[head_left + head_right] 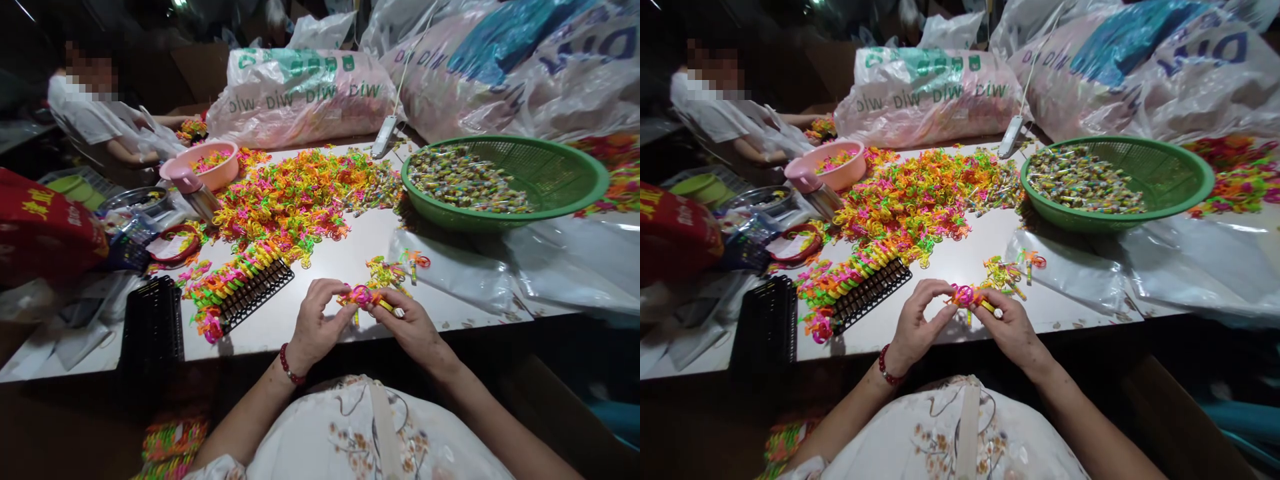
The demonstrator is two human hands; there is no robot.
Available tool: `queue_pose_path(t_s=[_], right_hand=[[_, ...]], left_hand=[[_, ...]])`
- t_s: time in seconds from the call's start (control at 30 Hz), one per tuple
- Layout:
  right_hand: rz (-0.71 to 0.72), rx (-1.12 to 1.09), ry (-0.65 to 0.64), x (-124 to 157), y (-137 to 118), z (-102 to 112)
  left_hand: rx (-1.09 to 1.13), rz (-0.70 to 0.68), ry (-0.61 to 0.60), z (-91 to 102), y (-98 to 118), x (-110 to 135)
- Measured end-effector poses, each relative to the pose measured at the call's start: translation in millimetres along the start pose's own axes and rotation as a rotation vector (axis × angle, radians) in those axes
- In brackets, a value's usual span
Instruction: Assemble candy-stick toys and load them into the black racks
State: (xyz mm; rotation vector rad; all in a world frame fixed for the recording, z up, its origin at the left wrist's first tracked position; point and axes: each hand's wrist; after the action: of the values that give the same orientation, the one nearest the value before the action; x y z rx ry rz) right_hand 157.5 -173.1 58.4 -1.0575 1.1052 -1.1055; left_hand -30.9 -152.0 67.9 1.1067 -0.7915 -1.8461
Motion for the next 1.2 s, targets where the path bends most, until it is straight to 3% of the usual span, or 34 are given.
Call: queue_pose_path(t_s=[0.17, 0.3, 0.37, 0.5, 0.7, 0.93, 1.2], right_hand=[[0.061, 0.040, 0.032, 3.7, 9.0, 2.0], [0.072, 0.052, 0.050, 4.5, 12.5, 3.9], [0.088, 0.040, 0.054, 4.2, 13.4, 4.3], [0.084, 0.033, 0.044, 4.1, 16.6, 4.8], [0.037, 0.016, 0.023, 4.2, 20.5, 3.7], [-0.177, -0.127, -0.046, 4.5, 6.9, -3.7], [-0.370, -0.382, -0.032, 7.1, 14.8, -5.6]], left_hand=[[0.250, 0.243, -0.174, -0.2, -7.8, -1.2], [0.467, 0.386, -0.196, -0.1, -9.6, -1.6], [0.482, 0.395, -0.216, 0.2, -9.3, -2.0], [0.456, 0.355, -0.208, -2.2, -12.9, -1.8], [0.337, 0.295, -0.064, -11.0, -19.1, 1.1], [0.110, 0.181, 0.100, -17.9, -22.1, 6.5], [-0.153, -0.099, 0.175, -19.5, -23.4, 8.6]])
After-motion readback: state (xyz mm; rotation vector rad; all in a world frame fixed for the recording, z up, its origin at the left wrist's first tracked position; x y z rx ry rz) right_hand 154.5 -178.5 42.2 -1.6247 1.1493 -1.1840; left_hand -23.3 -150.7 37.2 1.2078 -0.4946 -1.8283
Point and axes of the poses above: each hand's wrist, its own x-axis away from the middle knuckle, its own z-axis out of the back of the hand, y = z × x, and after that the axes turned 4 degrees about -x, right-handed
